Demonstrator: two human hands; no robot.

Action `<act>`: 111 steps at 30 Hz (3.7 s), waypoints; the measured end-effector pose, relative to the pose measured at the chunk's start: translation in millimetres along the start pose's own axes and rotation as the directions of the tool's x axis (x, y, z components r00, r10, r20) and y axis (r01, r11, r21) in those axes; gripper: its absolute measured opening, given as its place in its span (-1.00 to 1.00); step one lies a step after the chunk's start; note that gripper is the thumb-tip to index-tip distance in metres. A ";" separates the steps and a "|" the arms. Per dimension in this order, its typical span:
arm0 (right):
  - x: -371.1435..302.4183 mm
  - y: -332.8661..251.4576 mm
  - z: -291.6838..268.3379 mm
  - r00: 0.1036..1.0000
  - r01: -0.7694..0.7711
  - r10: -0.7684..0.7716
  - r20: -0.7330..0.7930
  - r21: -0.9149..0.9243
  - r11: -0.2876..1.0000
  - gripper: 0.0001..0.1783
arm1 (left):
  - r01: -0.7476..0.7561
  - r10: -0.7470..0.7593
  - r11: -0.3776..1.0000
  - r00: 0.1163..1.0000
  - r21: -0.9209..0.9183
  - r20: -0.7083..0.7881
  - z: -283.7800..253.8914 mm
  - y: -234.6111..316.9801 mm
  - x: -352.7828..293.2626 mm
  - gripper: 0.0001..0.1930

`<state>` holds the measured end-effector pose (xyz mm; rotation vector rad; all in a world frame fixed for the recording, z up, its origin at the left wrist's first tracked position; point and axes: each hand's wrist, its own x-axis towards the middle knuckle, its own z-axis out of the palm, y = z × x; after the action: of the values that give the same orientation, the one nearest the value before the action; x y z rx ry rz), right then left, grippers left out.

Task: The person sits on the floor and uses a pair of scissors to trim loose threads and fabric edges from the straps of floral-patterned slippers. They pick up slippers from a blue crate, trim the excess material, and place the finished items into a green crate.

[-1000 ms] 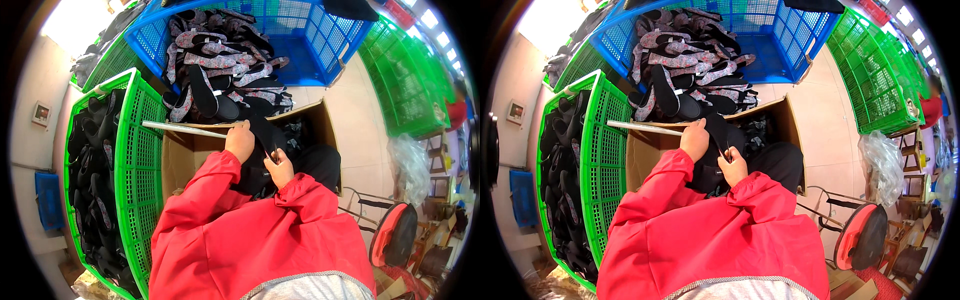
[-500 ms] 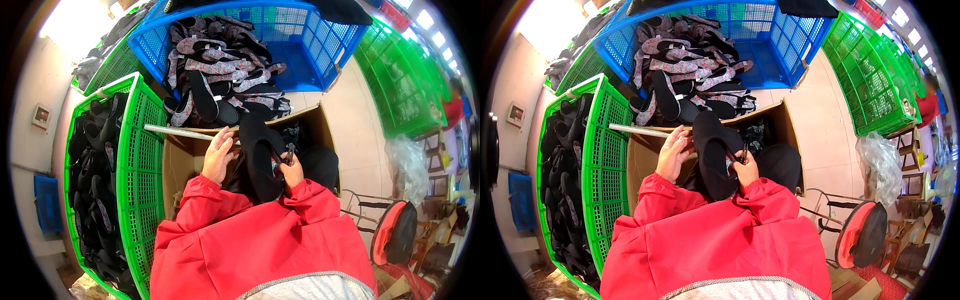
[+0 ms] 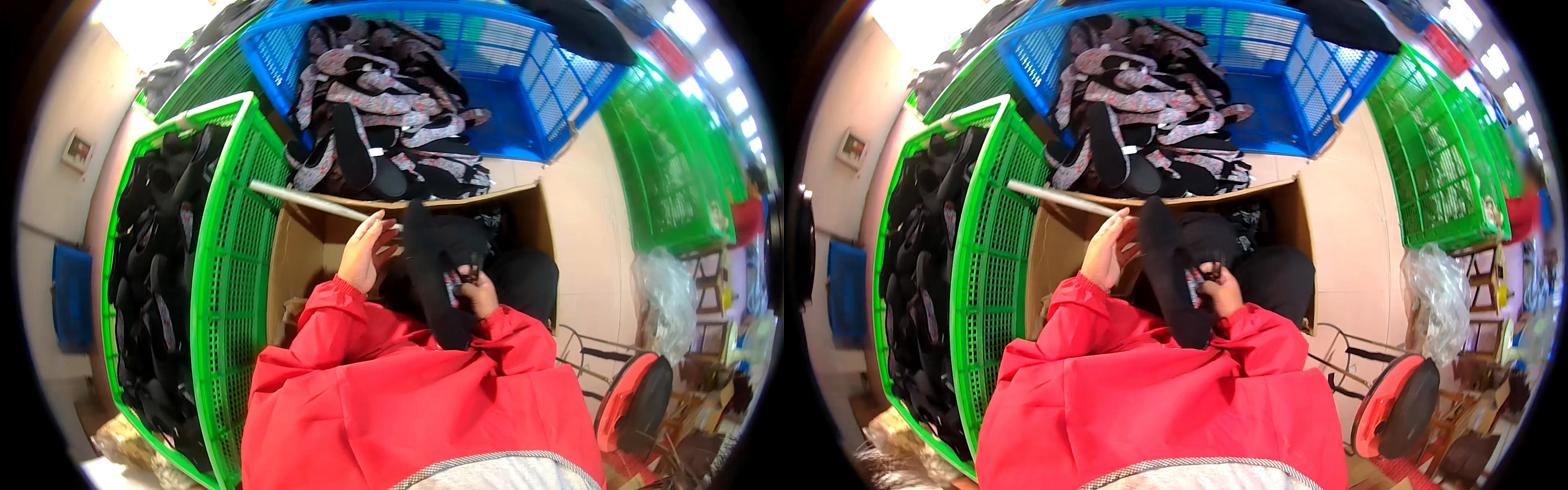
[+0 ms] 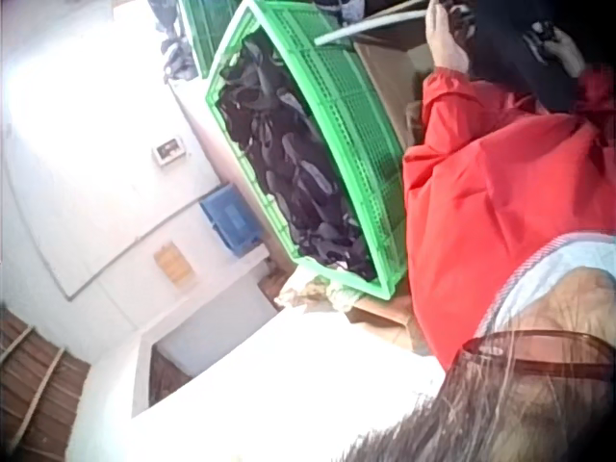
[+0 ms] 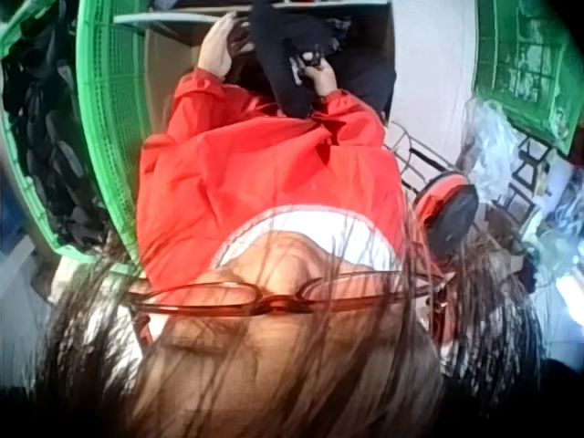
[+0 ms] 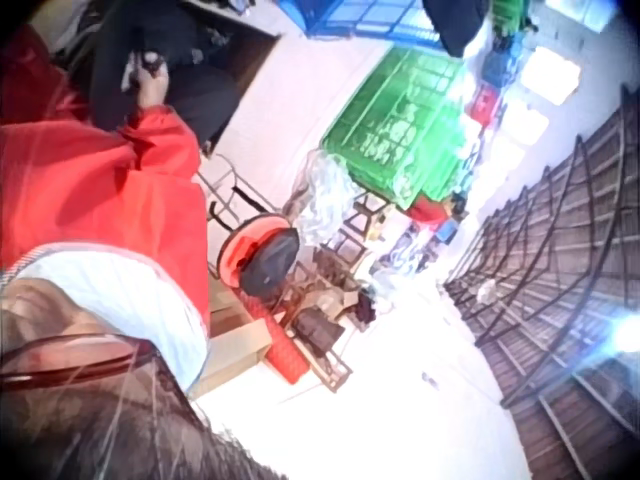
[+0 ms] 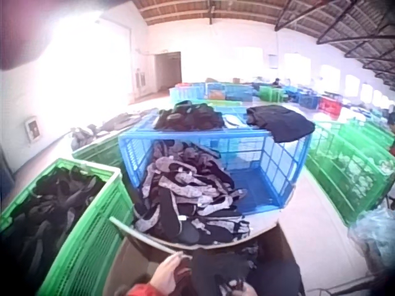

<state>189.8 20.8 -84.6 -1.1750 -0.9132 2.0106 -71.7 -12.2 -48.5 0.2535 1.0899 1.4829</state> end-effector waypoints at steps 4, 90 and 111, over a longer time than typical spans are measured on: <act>13.9 29.2 -55.0 0.992 0.081 -0.087 0.087 0.071 0.994 -0.51 | 0.326 -0.187 0.872 0.912 0.366 -0.366 -121.8 -48.3 22.9 -0.43; -9.0 -20.2 2.2 0.981 -0.021 0.043 -0.192 0.115 0.993 -0.75 | -0.498 0.413 0.856 0.820 -0.137 -0.396 17.6 8.2 -9.4 -0.76; -14.4 -26.6 -1.6 0.938 0.251 -0.154 -0.312 0.304 0.919 -0.60 | -0.001 -0.017 0.961 0.998 -0.277 -0.064 2.3 -8.1 -2.3 -0.56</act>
<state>201.6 24.9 -56.9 -1.0842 -0.4971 1.6917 -64.1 -14.4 -52.2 0.0041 0.9196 1.6252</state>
